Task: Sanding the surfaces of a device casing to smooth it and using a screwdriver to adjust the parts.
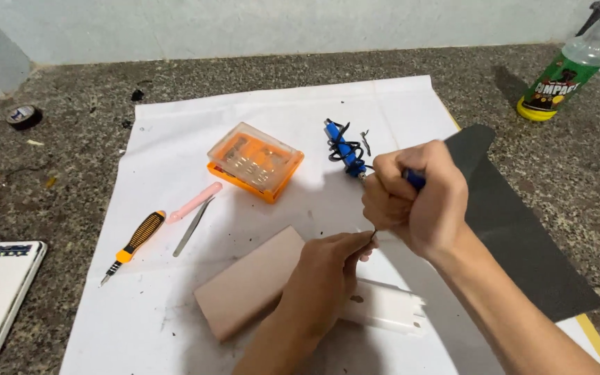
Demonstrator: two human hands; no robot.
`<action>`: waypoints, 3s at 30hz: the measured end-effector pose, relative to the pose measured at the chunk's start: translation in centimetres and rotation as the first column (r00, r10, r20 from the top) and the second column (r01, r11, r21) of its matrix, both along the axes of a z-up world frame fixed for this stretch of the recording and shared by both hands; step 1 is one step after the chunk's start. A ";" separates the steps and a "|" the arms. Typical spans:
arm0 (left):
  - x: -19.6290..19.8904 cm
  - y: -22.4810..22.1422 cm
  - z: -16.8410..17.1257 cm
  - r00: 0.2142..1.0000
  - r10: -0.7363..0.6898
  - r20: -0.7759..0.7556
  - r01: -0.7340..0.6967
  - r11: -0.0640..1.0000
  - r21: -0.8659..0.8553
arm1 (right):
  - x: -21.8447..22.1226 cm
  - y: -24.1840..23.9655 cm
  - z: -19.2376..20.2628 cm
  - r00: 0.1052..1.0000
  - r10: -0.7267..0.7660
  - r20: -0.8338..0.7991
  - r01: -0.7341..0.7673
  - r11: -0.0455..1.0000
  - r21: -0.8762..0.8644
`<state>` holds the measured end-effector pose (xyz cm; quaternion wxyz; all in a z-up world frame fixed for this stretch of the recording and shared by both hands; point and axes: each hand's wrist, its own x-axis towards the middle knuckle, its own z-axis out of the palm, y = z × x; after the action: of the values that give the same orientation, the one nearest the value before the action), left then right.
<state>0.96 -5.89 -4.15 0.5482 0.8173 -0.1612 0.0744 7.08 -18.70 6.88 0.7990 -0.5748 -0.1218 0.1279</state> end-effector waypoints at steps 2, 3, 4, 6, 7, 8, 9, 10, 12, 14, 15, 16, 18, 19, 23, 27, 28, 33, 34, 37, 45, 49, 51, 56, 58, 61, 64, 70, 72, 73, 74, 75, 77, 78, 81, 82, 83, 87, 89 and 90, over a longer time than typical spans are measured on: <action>-0.1 0.0 0.3 0.999 0.001 0.048 -0.001 1.000 0.000 | 0.0 0.0 -0.2 0.997 0.027 -0.067 -0.024 0.998 0.052; -0.2 0.0 0.9 0.996 0.022 -0.088 -0.025 0.999 -0.023 | -0.4 0.2 0.1 1.000 0.009 0.001 -0.009 1.000 0.026; -0.5 0.0 1.5 0.973 0.036 -0.226 -0.046 0.998 -0.041 | -0.9 0.4 0.2 0.998 -0.012 0.066 0.012 1.000 0.002; -0.4 -0.3 0.8 0.989 0.053 -0.137 -0.060 0.997 -0.043 | -0.6 0.1 0.2 1.000 0.001 -0.009 -0.001 1.000 0.008; -0.3 -0.3 0.6 0.997 0.071 -0.038 -0.072 0.996 -0.045 | -0.4 0.0 0.3 0.997 0.015 -0.076 -0.013 1.000 0.014; -0.4 -0.3 1.0 0.997 0.072 -0.039 -0.074 0.996 -0.043 | -0.4 -0.2 0.0 0.997 0.016 -0.077 -0.015 1.000 0.016; -0.5 -0.3 1.4 0.984 0.067 -0.167 -0.080 0.994 -0.069 | -0.5 -0.4 -0.2 0.999 0.034 -0.035 -0.032 0.999 0.043; -0.7 -0.3 1.9 0.954 0.058 -0.295 -0.090 0.991 -0.096 | -0.6 -0.6 -0.4 0.999 0.051 0.005 -0.051 0.996 0.068; -0.7 -0.4 1.5 0.953 0.061 -0.296 -0.100 0.988 -0.118 | -1.0 -0.5 -1.3 1.000 -0.005 0.017 0.003 0.996 0.088; -0.5 -0.6 1.4 0.956 0.058 -0.287 -0.102 0.985 -0.139 | -1.5 -0.6 -1.4 0.997 -0.067 0.037 0.062 0.992 0.110; -0.4 -0.7 1.4 0.974 0.055 -0.219 -0.077 0.993 -0.093 | -1.8 -0.5 -1.0 0.988 -0.153 0.034 0.149 0.984 0.102; -0.5 -0.5 1.5 0.987 0.052 -0.154 -0.059 0.997 -0.044 | -2.1 -0.3 -0.7 0.972 -0.234 0.028 0.231 0.968 0.095; -0.3 -0.5 -0.1 0.997 0.054 0.057 -0.057 0.996 0.063 | -2.2 -1.0 -1.1 0.979 -0.204 0.024 0.200 0.974 0.108; -0.1 -0.6 -0.9 0.964 0.031 0.263 -0.077 0.983 0.167 | -2.2 -1.3 -1.3 0.985 -0.172 0.018 0.169 0.978 0.120; -0.8 -0.8 0.9 0.910 0.106 0.400 -0.176 0.974 0.142 | -2.8 -1.7 0.0 0.987 -0.161 -0.006 0.155 0.946 0.286; -1.6 -0.4 3.0 0.896 0.095 0.433 -0.126 0.991 0.043 | -3.4 -2.1 1.8 0.955 -0.285 -0.086 0.294 0.859 0.418; -1.9 -0.4 3.3 0.885 0.077 0.460 -0.135 0.986 0.095 | -3.6 -2.4 1.7 0.949 -0.269 -0.167 0.317 0.819 0.478; -2.6 -0.2 2.7 0.938 0.049 0.344 -0.100 0.986 0.133 | -2.4 -4.1 -0.6 0.962 -0.170 -0.213 0.264 0.778 0.570; -2.7 -0.2 2.6 0.965 0.062 0.256 -0.104 0.982 0.156 | -2.1 -4.4 -1.2 0.967 -0.149 -0.206 0.246 0.755 0.608; -2.7 0.0 3.1 0.985 0.044 0.170 -0.067 0.989 0.131 | -1.6 -5.4 -2.0 0.967 -0.137 -0.216 0.247 0.714 0.655; -2.7 0.1 3.0 0.983 0.052 0.175 -0.077 0.987 0.142 | -2.6 -3.3 -1.5 0.923 -0.263 -0.281 0.381 0.730 0.567; -2.7 0.1 3.1 0.987 0.060 0.150 -0.076 0.992 0.099 | -2.9 -3.3 -0.9 0.953 -0.218 -0.211 0.301 0.768 0.566; -2.9 0.1 3.5 0.988 0.052 0.145 -0.067 0.992 0.104 | -2.9 -3.7 -0.7 0.953 -0.223 -0.206 0.302 0.766 0.567; -2.9 0.4 3.3 0.977 0.041 0.211 -0.064 0.993 0.104 | -3.2 -3.1 -0.8 0.938 -0.246 -0.246 0.345 0.753 0.561; -2.9 0.5 3.4 0.977 0.037 0.208 -0.058 0.993 0.098 | -3.5 -2.7 -0.9 0.969 -0.181 -0.170 0.245 0.806 0.538; -2.9 0.5 3.3 0.989 0.038 0.143 -0.047 0.997 0.061 | -3.7 -2.3 -0.8 0.975 -0.150 -0.166 0.216 0.821 0.529; -2.4 0.2 2.7 0.960 0.028 0.280 -0.025 1.000 -0.013 | -4.7 -1.7 0.9 0.983 -0.174 -0.059 0.181 0.866 0.465; -0.8 0.4 0.4 0.929 0.049 0.367 -0.148 0.957 0.248 | -4.1 -0.2 -0.5 0.987 -0.148 0.063 0.122 0.946 0.302; -0.8 0.3 0.6 0.957 0.058 0.283 -0.129 0.962 0.242 | -3.6 0.4 -0.3 0.986 -0.155 0.056 0.139 0.964 0.226; -0.8 0.3 0.6 0.979 0.065 0.193 -0.110 0.966 0.234 | -3.3 0.7 -0.3 0.986 -0.163 0.047 0.154 0.977 0.148; -0.9 0.3 0.9 0.979 0.067 0.192 -0.112 0.966 0.235 | -3.1 0.7 -0.5 0.986 -0.161 0.046 0.153 0.977 0.148; -0.9 0.3 1.3 0.993 0.084 0.078 -0.098 0.973 0.210 | -2.7 0.7 -0.6 0.992 -0.126 0.026 0.122 0.983 0.141; -0.8 0.1 1.7 0.995 0.094 -0.040 -0.086 0.980 0.181 | -2.0 0.6 -0.7 0.996 -0.093 0.003 0.092 0.987 0.131; -0.8 0.0 1.8 0.990 0.104 -0.094 -0.096 0.992 0.087 | -1.6 0.8 -0.6 0.996 -0.082 -0.036 0.086 0.989 0.119; -0.6 0.2 0.9 0.989 0.131 -0.071 -0.134 0.991 -0.025 | -0.9 1.5 -0.7 0.996 -0.030 -0.084 0.039 0.993 0.108; -0.6 0.3 0.5 0.988 0.153 0.004 -0.152 0.987 -0.048 | -0.8 1.7 -0.6 0.995 0.009 -0.096 0.001 0.995 0.104; -0.5 0.1 0.3 0.989 0.150 0.002 -0.150 0.987 -0.050 | -0.6 1.6 -0.8 0.995 0.007 -0.097 0.003 0.995 0.102; -0.9 0.2 0.2 0.985 0.174 -0.004 -0.174 0.982 -0.079 | -0.7 1.9 -0.8 0.995 0.063 -0.071 -0.056 0.994 0.095; -0.9 0.0 0.4 0.987 0.161 0.000 -0.160 0.982 -0.101 | -0.6 1.7 -0.6 0.994 0.027 -0.104 -0.020 0.998 0.067; -1.0 0.0 0.5 0.987 0.156 -0.037 -0.160 0.981 -0.114 | -0.6 1.6 -0.6 0.994 0.052 -0.091 -0.046 0.996 0.072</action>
<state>-0.07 -5.93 -3.66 0.5896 0.7951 -0.0834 0.1153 6.47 -17.06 6.24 0.8199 -0.5370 -0.1030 0.1696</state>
